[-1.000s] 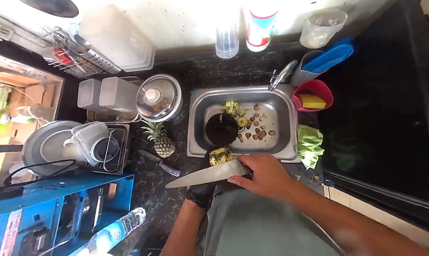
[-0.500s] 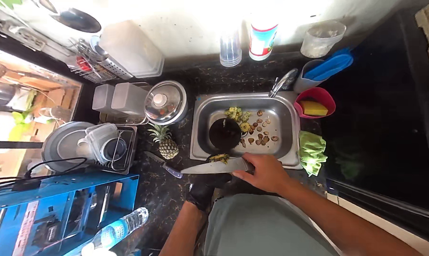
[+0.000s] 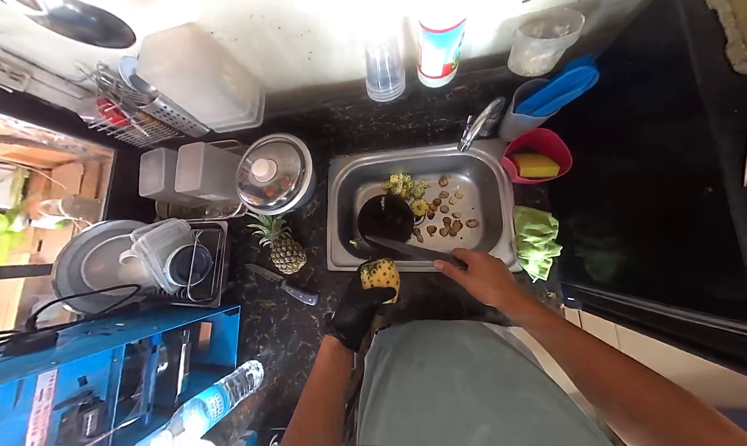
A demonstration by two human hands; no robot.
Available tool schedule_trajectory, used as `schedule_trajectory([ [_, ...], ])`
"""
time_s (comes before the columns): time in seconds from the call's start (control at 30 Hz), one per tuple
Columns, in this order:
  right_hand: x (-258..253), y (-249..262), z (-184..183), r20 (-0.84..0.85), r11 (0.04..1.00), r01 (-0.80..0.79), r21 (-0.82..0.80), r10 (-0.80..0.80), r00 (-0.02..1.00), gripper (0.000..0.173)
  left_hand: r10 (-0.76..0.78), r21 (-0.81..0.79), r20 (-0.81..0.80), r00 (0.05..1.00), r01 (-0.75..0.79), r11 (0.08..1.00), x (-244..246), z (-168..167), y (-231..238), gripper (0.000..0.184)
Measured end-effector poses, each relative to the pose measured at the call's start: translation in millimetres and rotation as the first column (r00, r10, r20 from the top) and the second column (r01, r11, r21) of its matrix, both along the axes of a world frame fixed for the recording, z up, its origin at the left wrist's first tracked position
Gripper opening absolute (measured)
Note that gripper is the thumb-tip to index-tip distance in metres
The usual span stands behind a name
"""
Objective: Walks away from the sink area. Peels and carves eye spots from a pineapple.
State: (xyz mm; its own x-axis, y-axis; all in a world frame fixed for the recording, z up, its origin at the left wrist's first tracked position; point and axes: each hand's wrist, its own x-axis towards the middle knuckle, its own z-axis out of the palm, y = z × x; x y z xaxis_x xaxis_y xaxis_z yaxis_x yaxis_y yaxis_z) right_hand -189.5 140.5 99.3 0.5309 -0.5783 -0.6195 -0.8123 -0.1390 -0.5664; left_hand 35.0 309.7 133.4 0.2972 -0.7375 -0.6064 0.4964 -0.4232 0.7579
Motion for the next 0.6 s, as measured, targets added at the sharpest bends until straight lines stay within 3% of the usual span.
schedule_trajectory([
  [0.1,10,8,14,0.121,0.997,0.062,0.047,-0.067,0.990,0.075,0.033,-0.040,-0.103,0.994,-0.038,0.998,-5,-3,-8,0.079],
  [0.17,14,12,23,0.159,1.000,-0.017,0.003,0.016,0.987,0.078,0.030,-0.018,-0.075,0.997,-0.031,0.999,-8,0,-9,0.078],
  [0.27,22,27,40,0.249,0.978,-0.105,-0.183,0.149,0.957,0.079,0.094,-0.014,0.018,0.995,-0.094,0.996,-23,21,-13,0.042],
  [0.3,25,30,43,0.274,0.967,-0.110,-0.230,0.172,0.946,0.078,0.083,-0.089,0.015,0.996,-0.081,0.993,-25,16,-6,0.032],
  [0.37,29,31,46,0.280,0.953,-0.131,-0.274,0.209,0.937,0.077,0.039,-0.321,0.015,0.999,-0.032,0.947,-21,-5,7,0.030],
  [0.43,31,28,43,0.262,0.948,-0.154,-0.277,0.228,0.938,0.078,0.108,-0.111,0.040,0.993,-0.103,0.988,-30,30,-8,0.034],
  [0.5,30,23,38,0.237,0.947,-0.175,-0.268,0.241,0.941,0.079,0.103,0.006,0.092,0.990,-0.104,0.995,-32,44,-15,0.034],
  [0.53,30,22,38,0.229,0.950,-0.181,-0.254,0.241,0.943,0.079,0.096,-0.022,0.092,0.991,-0.094,0.995,-29,36,-13,0.034],
  [0.6,33,22,42,0.242,0.952,-0.179,-0.249,0.240,0.940,0.078,0.062,-0.276,0.075,0.995,-0.039,0.960,-16,-9,7,0.033],
])
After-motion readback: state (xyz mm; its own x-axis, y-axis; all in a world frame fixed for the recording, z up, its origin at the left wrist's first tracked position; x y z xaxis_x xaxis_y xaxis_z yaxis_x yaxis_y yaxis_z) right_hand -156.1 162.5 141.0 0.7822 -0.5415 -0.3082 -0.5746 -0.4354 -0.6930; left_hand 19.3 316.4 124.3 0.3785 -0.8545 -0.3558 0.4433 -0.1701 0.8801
